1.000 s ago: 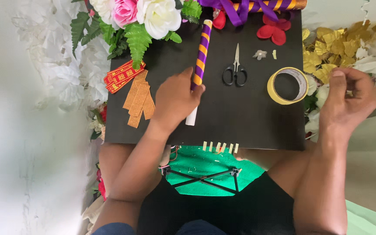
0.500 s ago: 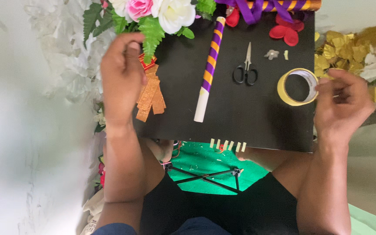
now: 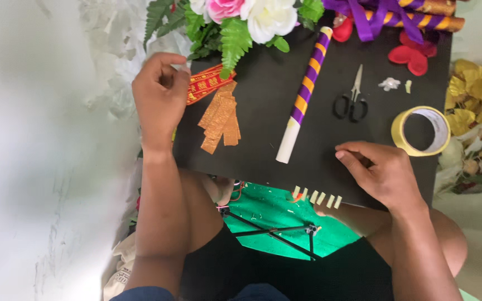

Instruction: The person wraps a purple ribbon and then a copper-colored tape around a white paper tube by hand.

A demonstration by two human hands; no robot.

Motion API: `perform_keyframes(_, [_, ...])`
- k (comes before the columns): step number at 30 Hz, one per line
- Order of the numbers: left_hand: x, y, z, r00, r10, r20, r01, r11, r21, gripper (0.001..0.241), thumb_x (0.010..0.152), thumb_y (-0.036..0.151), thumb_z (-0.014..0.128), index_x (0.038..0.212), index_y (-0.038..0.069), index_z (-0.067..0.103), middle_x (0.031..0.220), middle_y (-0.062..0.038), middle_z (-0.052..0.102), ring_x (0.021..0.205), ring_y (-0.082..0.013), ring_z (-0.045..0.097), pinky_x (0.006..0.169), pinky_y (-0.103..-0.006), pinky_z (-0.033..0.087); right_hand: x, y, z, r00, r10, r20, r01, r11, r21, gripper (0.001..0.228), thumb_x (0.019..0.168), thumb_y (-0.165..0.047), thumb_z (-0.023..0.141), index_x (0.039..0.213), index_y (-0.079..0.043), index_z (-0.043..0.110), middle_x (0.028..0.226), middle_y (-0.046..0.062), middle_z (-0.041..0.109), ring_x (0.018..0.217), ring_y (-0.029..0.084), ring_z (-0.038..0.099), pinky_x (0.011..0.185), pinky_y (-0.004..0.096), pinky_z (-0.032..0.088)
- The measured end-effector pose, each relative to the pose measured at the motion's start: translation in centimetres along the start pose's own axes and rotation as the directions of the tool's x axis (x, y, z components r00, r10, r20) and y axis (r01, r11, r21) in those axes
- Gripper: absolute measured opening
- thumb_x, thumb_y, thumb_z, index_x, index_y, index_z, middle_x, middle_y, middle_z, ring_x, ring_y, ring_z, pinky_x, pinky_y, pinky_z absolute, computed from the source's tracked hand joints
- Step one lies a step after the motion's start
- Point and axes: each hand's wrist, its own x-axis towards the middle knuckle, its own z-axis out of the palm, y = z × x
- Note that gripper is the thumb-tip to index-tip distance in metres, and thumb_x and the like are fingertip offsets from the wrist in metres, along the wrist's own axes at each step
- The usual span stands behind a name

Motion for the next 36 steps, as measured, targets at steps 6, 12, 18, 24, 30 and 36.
perform_keyframes(6, [-0.1, -0.6, -2.0, 0.926, 0.12, 0.357, -0.179, 0.974, 0.136, 0.027, 0.098, 0.0, 0.08, 0.123, 0.012, 0.078, 0.115, -0.009, 0.066, 0.098, -0.0249, 0.068, 0.094, -0.0385, 0.051, 1.3, 0.8, 0.9, 0.984, 0.172, 0.041, -0.17, 0.983, -0.064, 0.015, 0.107, -0.024, 0.081, 0.117, -0.016, 0.09, 0.088, -0.005, 0.084, 0.06, 0.01, 0.059, 0.063, 0.027, 0.048])
perform_keyframes(12, [-2.0, 1.9, -0.4, 0.86, -0.197, 0.47, -0.075, 0.863, 0.5, 0.009, 0.087, 0.019, 0.072, 0.087, 0.027, 0.072, 0.093, 0.012, 0.073, 0.086, -0.0211, 0.068, 0.062, -0.0444, 0.047, 2.0, 0.2, 0.6, 0.963, 0.258, 0.082, -0.256, 0.966, -0.041, 0.017, 0.106, -0.026, 0.08, 0.117, -0.017, 0.09, 0.092, -0.006, 0.085, 0.071, 0.009, 0.066, 0.071, 0.026, 0.052])
perform_keyframes(18, [-1.0, -1.6, 1.6, 0.954, 0.16, 0.255, -0.247, 0.9, 0.359, 0.045, 0.097, -0.012, 0.061, 0.133, 0.008, 0.079, 0.123, -0.013, 0.068, 0.112, -0.0405, 0.067, 0.082, -0.0505, 0.054, 1.9, -0.1, 0.6, 0.962, 0.265, 0.072, -0.266, 0.964, 0.003, 0.017, 0.106, -0.022, 0.082, 0.119, -0.014, 0.09, 0.085, -0.001, 0.082, 0.068, 0.009, 0.064, 0.069, 0.026, 0.052])
perform_keyframes(24, [-2.9, 1.4, 2.0, 0.918, -0.156, 0.363, -0.121, 0.764, 0.634, 0.014, 0.089, 0.034, 0.08, 0.102, 0.033, 0.086, 0.105, 0.008, 0.076, 0.091, -0.0311, 0.076, 0.053, -0.0545, 0.049, 1.9, -0.1, 0.6, 0.96, 0.266, 0.084, -0.267, 0.964, 0.006, 0.017, 0.105, -0.021, 0.083, 0.119, -0.015, 0.09, 0.086, -0.002, 0.081, 0.07, 0.009, 0.064, 0.071, 0.026, 0.052])
perform_keyframes(30, [-3.9, 0.6, 4.5, 0.885, -0.332, 0.326, -0.013, 0.683, 0.73, 0.015, 0.084, 0.013, 0.061, 0.073, 0.021, 0.055, 0.071, -0.003, 0.067, 0.073, -0.04, 0.067, 0.05, -0.0497, 0.034, 2.0, -0.3, 0.4, 0.937, 0.333, 0.106, -0.337, 0.941, 0.016, 0.017, 0.107, -0.025, 0.082, 0.117, -0.015, 0.091, 0.067, 0.0, 0.066, 0.062, 0.009, 0.053, 0.061, 0.028, 0.042])
perform_keyframes(36, [-4.1, 0.7, 4.6, 0.899, -0.302, 0.316, 0.006, 0.731, 0.682, 0.026, 0.083, 0.014, 0.069, 0.071, 0.023, 0.048, 0.065, 0.006, 0.057, 0.067, -0.0293, 0.059, 0.054, -0.0459, 0.029, 2.2, -0.7, 0.1, 0.928, 0.351, 0.126, -0.358, 0.933, 0.037, 0.018, 0.107, -0.025, 0.081, 0.117, -0.014, 0.091, 0.073, 0.0, 0.07, 0.065, 0.01, 0.055, 0.064, 0.028, 0.044])
